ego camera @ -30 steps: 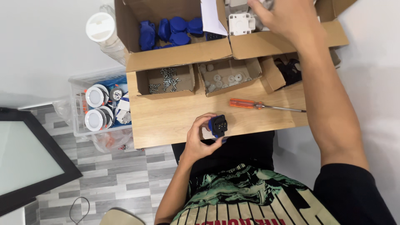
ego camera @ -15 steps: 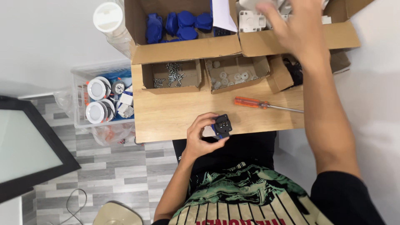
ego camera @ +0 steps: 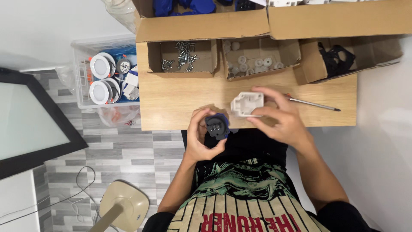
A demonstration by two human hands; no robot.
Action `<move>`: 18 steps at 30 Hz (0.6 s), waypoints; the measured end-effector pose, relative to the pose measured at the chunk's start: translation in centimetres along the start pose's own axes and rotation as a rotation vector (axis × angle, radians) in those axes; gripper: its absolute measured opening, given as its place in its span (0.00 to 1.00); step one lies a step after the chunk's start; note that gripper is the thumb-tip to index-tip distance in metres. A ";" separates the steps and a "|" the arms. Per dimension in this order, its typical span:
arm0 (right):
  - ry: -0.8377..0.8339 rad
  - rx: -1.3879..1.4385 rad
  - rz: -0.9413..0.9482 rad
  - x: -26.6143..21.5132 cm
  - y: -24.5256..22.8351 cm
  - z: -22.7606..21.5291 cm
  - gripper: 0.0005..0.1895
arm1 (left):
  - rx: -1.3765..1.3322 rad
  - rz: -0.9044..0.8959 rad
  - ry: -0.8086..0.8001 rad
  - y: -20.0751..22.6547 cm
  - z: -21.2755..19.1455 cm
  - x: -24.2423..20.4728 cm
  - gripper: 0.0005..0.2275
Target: The person assembles a blue electrical socket by attaching a white plastic cover and securing it with screws. They use a screwdriver to tighten the screws and repeat the process for another socket, handling screws and washers from nearby boxes.
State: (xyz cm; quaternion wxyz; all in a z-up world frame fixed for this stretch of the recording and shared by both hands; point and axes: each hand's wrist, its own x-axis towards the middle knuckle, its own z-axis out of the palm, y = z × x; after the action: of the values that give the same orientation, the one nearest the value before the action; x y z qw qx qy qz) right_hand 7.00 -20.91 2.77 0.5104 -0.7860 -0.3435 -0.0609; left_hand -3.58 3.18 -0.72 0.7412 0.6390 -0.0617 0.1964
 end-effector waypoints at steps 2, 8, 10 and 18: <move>-0.028 -0.038 -0.006 -0.9 0.1 1.2 0.02 | 0.220 0.044 -0.012 0.9 -0.4 0.2 0.33; -0.064 -0.055 -0.040 -2.0 0.5 2.8 0.03 | 0.274 0.047 -0.004 1.1 -0.2 0.3 0.29; -0.070 -0.062 -0.042 -2.1 0.4 2.9 0.04 | 0.274 0.083 -0.007 2.0 0.5 1.2 0.28; -0.041 0.008 -0.104 -1.2 -1.6 1.4 0.12 | 0.251 0.140 -0.053 1.4 0.8 1.4 0.31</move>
State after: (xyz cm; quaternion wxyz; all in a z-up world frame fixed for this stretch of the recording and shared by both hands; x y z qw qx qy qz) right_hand 4.76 -19.91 2.75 0.5026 -0.7661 -0.3945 -0.0699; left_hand -2.66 2.90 1.20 0.6380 0.7259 -0.1006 0.2366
